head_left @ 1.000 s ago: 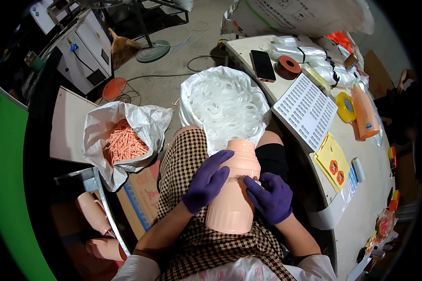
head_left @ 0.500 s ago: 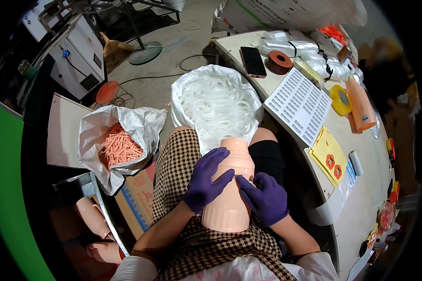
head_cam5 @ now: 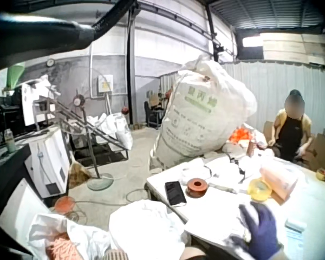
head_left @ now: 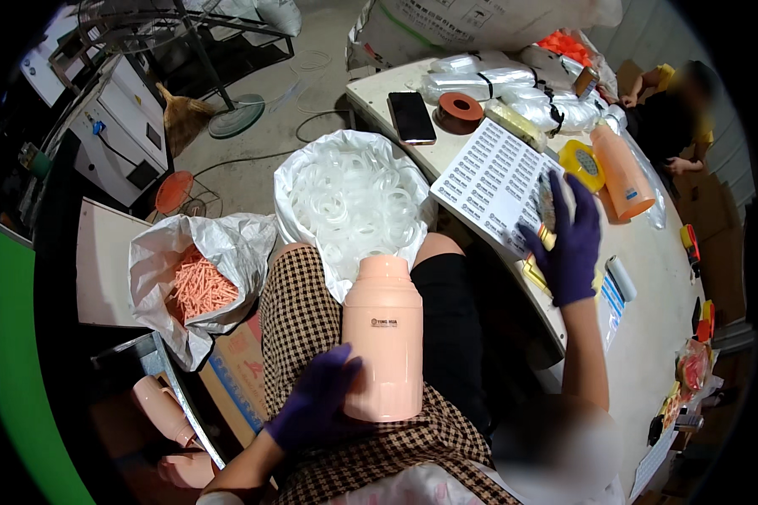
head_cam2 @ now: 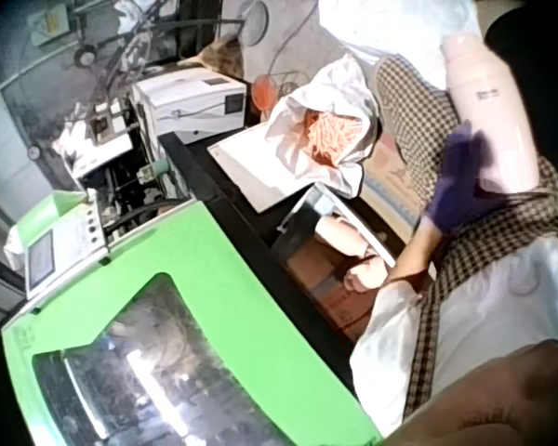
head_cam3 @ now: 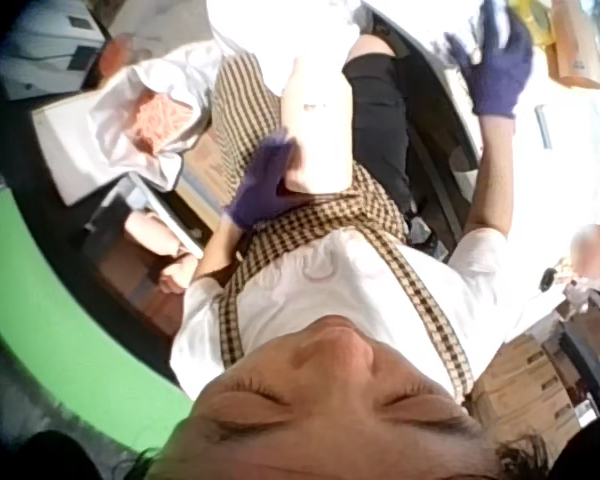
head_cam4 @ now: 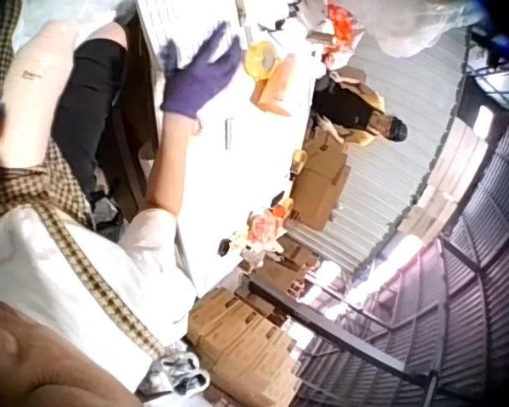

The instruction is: The person assembles plastic containers by attaching components and applying stickers. The person takes a base part, fits an inner ring or seal, attaches a lid, and applies decorative stickers to the side of the container.

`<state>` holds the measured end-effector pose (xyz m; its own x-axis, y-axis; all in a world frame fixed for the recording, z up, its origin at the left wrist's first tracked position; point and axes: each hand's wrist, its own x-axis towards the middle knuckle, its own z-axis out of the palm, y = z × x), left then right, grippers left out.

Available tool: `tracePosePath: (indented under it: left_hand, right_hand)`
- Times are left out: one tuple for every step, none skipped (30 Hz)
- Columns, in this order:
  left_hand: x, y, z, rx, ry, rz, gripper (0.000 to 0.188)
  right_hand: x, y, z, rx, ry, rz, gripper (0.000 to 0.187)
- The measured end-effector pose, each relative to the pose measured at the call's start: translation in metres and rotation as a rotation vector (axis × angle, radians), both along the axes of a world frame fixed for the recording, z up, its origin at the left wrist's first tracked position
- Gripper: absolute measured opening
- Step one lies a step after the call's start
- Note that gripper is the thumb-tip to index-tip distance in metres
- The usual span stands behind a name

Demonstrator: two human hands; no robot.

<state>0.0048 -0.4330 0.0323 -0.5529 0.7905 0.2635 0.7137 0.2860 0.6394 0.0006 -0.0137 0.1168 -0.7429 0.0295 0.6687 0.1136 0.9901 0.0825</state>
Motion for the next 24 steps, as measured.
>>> tracePosePath:
  left_hand:
    - [0.010,-0.008,0.002,-0.111,-0.009,0.042,0.097]
    - [0.016,-0.012,-0.002,-0.109,-0.023,0.040,0.097]
    - [0.020,-0.011,-0.006,-0.123,0.014,0.115,0.094]
    - [0.021,-0.008,-0.009,-0.123,0.060,0.178,0.091]
    - [0.021,-0.008,-0.018,-0.082,0.167,0.213,0.074]
    - [0.029,0.005,0.007,-0.273,0.024,0.378,0.063]
    - [0.024,0.015,0.029,-0.214,0.105,0.389,0.062]
    - [0.016,0.027,0.049,-0.154,0.182,0.408,0.060]
    - [0.008,0.040,0.067,-0.113,0.349,0.356,0.058]
    - [0.005,0.055,0.080,-0.094,0.357,0.349,0.058]
    - [0.005,0.072,0.095,0.002,0.351,0.223,0.056]
    - [0.004,0.083,0.112,0.081,0.354,0.106,0.055]
    - [-0.001,0.088,0.129,0.118,0.263,-0.001,0.054]
    - [-0.009,0.085,0.143,0.169,0.059,-0.145,0.056]
    - [-0.012,0.079,0.139,0.278,0.060,-0.227,0.055]
    - [-0.015,0.071,0.126,0.362,0.065,-0.285,0.054]
    - [-0.017,0.073,0.112,0.455,0.073,-0.272,0.052]
    - [-0.014,0.075,0.098,0.512,0.096,-0.240,0.051]
    - [-0.007,0.057,0.089,0.437,0.135,-0.124,0.050]
    - [-0.005,0.043,0.076,0.324,0.133,-0.037,0.048]
    - [-0.010,0.035,0.061,0.383,0.142,0.034,0.048]
    - [-0.022,0.012,0.047,0.397,0.167,0.102,0.048]
    - [-0.022,-0.017,0.036,0.316,0.130,0.233,0.046]
    - [-0.017,-0.051,0.023,0.235,0.081,0.362,0.044]
  right_hand:
    - [0.006,-0.027,-0.013,-0.173,-0.024,0.089,0.073]
    - [0.019,-0.062,-0.010,-0.363,-0.211,0.273,0.065]
    - [0.028,-0.080,-0.010,-0.496,-0.460,0.457,0.064]
    - [0.037,-0.096,-0.017,-0.541,-0.483,0.647,0.068]
    - [0.047,-0.108,-0.025,-0.739,-0.643,0.766,0.082]
    - [0.067,-0.121,-0.035,-0.714,-0.691,0.781,0.099]
    - [0.082,-0.135,-0.027,-0.764,-0.720,0.747,0.112]
    - [0.099,-0.145,-0.025,-0.941,-0.660,0.737,0.108]
    - [0.114,-0.152,-0.027,-1.025,-0.601,0.615,0.101]
    - [0.123,-0.155,-0.030,-1.107,-0.535,0.514,0.095]
    - [0.128,-0.149,-0.030,-1.257,-0.559,0.329,0.081]
    - [0.132,-0.134,-0.045,-1.532,-0.433,0.342,0.073]
    - [0.145,-0.099,-0.062,-1.786,-0.590,0.152,0.063]
    - [0.147,-0.067,-0.046,-1.898,-0.747,-0.028,0.060]
    - [0.146,-0.044,-0.039,-1.985,-0.699,-0.060,0.059]
    - [0.143,-0.023,-0.040,-2.053,-0.499,0.002,0.059]
    - [0.143,-0.006,-0.032,-2.070,-0.288,0.024,0.058]
    - [0.144,0.008,-0.023,-2.077,-0.100,0.056,0.058]
    - [0.114,0.022,-0.038,-2.125,-0.021,0.165,0.057]
    - [0.117,0.036,-0.047,-2.205,0.131,0.173,0.056]
    - [0.091,0.029,-0.050,-2.205,0.160,0.255,0.056]
    - [0.081,0.031,-0.056,-2.244,0.228,0.307,0.055]
    - [0.071,0.031,-0.054,-2.265,0.262,0.328,0.055]
    - [0.059,0.027,-0.062,-2.300,0.273,0.326,0.054]
